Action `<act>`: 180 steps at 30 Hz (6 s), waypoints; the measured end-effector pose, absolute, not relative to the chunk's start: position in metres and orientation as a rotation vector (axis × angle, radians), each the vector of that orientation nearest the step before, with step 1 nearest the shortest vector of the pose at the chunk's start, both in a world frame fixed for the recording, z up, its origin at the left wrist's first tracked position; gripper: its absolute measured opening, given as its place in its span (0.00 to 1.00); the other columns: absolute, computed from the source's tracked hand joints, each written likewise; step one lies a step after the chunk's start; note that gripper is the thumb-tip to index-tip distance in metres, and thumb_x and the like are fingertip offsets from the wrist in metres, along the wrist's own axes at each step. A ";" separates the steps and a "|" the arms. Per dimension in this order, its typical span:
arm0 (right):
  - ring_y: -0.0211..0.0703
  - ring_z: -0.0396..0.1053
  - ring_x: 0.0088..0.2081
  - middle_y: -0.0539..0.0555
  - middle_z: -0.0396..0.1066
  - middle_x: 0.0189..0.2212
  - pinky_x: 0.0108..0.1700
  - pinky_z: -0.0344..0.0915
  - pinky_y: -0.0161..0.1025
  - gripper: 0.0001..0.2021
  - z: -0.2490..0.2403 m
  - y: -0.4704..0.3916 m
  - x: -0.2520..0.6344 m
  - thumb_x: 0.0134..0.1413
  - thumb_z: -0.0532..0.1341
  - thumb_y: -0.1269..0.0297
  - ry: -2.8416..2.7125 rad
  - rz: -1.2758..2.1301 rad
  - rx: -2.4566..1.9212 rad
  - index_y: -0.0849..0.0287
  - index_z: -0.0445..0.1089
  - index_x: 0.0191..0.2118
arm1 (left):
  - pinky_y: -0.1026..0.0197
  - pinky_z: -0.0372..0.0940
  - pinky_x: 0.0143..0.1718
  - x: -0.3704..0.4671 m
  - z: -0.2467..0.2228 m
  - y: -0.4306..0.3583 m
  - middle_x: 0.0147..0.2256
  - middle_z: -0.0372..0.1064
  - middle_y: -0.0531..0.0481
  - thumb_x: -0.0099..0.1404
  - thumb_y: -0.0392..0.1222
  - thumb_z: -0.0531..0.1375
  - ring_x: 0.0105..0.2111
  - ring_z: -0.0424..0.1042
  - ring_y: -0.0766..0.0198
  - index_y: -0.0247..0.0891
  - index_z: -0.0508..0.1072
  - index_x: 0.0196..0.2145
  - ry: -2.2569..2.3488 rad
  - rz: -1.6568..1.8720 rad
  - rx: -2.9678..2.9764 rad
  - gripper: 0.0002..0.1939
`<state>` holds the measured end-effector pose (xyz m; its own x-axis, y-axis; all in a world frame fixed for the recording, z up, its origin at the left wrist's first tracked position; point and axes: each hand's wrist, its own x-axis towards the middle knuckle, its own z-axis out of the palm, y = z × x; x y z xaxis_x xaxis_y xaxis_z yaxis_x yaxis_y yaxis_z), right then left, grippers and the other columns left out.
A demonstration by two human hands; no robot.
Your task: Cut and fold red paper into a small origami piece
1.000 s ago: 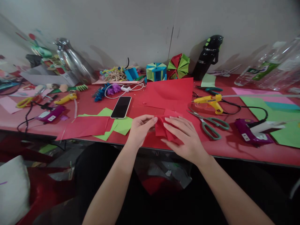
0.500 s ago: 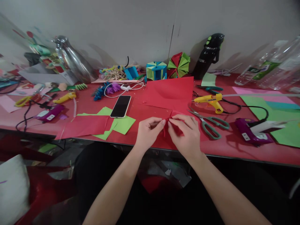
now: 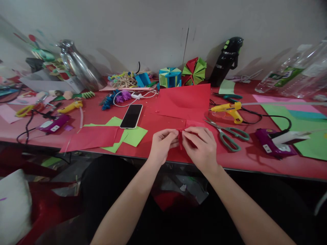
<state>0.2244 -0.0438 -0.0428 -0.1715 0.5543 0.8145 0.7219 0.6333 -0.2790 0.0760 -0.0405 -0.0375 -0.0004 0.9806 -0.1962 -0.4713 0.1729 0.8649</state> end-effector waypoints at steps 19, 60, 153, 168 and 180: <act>0.49 0.74 0.45 0.55 0.78 0.43 0.48 0.68 0.47 0.07 -0.040 -0.044 0.225 0.57 0.64 0.72 -1.925 -0.178 -1.027 0.58 0.76 0.41 | 0.68 0.71 0.28 0.079 -0.038 -0.040 0.25 0.73 0.51 0.55 0.43 0.70 0.25 0.74 0.69 0.33 0.78 0.29 0.941 1.333 0.671 0.10; 0.45 0.77 0.27 0.57 0.80 0.26 0.31 0.76 0.38 0.18 -0.043 -0.042 0.221 0.40 0.75 0.55 -1.067 1.315 -1.147 0.63 0.78 0.33 | 0.66 0.65 0.28 0.060 -0.039 -0.026 0.27 0.73 0.51 0.59 0.51 0.68 0.26 0.69 0.68 0.38 0.79 0.33 1.173 1.643 0.989 0.13; 0.46 0.74 0.36 0.54 0.78 0.34 0.41 0.71 0.41 0.14 -0.032 -0.041 0.193 0.48 0.71 0.55 -0.993 1.054 -1.030 0.62 0.78 0.36 | 0.60 0.66 0.38 0.074 -0.016 0.001 0.35 0.73 0.47 0.71 0.37 0.53 0.36 0.73 0.62 0.39 0.66 0.39 1.408 1.647 1.994 0.02; 0.36 0.62 0.20 0.46 0.60 0.13 0.23 0.59 0.34 0.22 -0.019 -0.041 0.216 0.51 0.67 0.48 -1.449 0.969 -1.291 0.58 0.65 0.17 | 0.61 0.66 0.35 0.039 0.007 0.013 0.29 0.74 0.50 0.63 0.39 0.61 0.30 0.73 0.63 0.37 0.72 0.29 1.365 1.557 1.652 0.06; 0.38 0.66 0.21 0.52 0.70 0.15 0.26 0.62 0.35 0.24 -0.011 -0.037 0.231 0.50 0.66 0.44 -1.542 1.040 -1.312 0.58 0.69 0.17 | 0.62 0.67 0.34 0.034 0.017 0.007 0.28 0.75 0.49 0.63 0.41 0.63 0.29 0.73 0.63 0.37 0.74 0.27 1.349 1.553 1.680 0.08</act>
<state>0.2308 -0.0371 -0.0107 -0.1001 0.9916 0.0818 0.2959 0.1082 -0.9491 0.0337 0.0072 0.0171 -0.1302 0.8783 0.4600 0.3328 -0.3983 0.8548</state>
